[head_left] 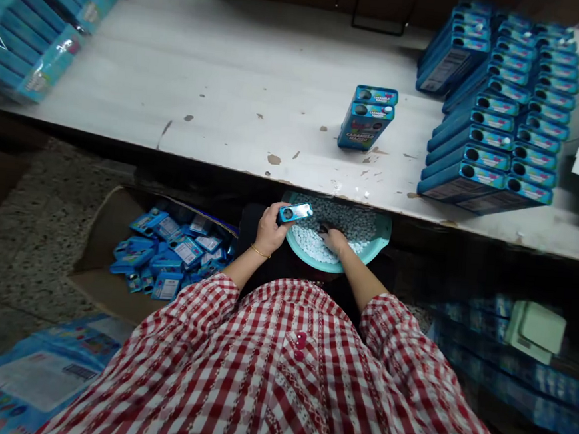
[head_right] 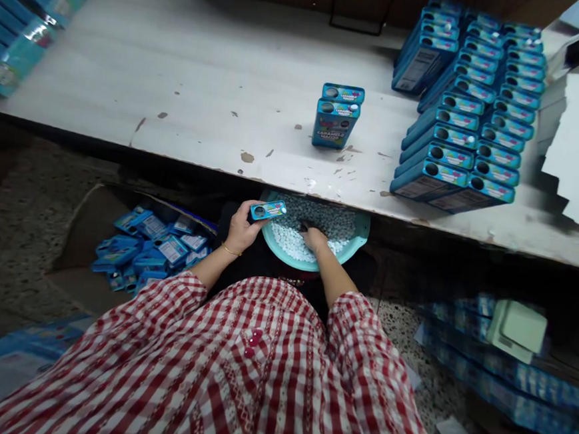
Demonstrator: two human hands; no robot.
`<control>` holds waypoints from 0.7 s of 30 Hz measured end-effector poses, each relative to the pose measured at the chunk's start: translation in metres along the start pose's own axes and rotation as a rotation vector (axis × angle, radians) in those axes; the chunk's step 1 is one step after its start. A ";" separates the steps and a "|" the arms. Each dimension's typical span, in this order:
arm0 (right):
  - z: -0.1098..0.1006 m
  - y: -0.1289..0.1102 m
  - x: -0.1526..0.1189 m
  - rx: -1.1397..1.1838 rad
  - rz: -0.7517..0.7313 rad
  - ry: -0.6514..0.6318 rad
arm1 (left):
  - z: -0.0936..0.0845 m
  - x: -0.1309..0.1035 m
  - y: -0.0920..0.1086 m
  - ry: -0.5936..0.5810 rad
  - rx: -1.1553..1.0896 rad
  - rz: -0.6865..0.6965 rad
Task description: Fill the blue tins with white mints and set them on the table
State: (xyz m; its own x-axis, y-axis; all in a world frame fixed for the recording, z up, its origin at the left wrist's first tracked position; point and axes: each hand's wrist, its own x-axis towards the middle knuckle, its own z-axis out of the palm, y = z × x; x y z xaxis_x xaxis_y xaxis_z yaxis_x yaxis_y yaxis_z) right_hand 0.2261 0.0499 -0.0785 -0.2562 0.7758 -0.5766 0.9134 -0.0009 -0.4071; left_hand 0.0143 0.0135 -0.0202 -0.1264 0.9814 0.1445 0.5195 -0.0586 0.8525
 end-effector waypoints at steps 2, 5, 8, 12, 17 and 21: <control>-0.001 0.005 0.000 0.077 -0.037 0.006 | -0.004 0.000 -0.002 0.020 0.003 -0.026; -0.015 0.022 -0.017 0.157 -0.078 0.020 | -0.007 0.002 -0.005 0.054 0.008 -0.040; -0.040 0.038 -0.045 0.280 -0.152 0.056 | -0.002 0.004 -0.005 0.056 0.019 -0.034; -0.081 0.031 -0.086 0.356 -0.232 0.101 | 0.011 0.005 0.000 -0.007 0.068 -0.012; -0.119 -0.025 -0.119 -0.026 -0.226 0.115 | 0.029 -0.001 0.012 -0.122 0.093 0.067; -0.130 -0.069 -0.130 -0.423 -0.119 0.064 | 0.036 -0.006 0.015 -0.158 0.103 0.106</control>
State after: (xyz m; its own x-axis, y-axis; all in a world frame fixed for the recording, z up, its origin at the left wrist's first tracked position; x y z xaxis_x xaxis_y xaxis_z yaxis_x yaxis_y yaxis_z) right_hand 0.2375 0.0313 0.1168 -0.3597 0.7921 -0.4931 0.9311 0.3390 -0.1345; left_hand 0.0532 0.0132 -0.0259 0.0633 0.9877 0.1427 0.6071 -0.1516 0.7800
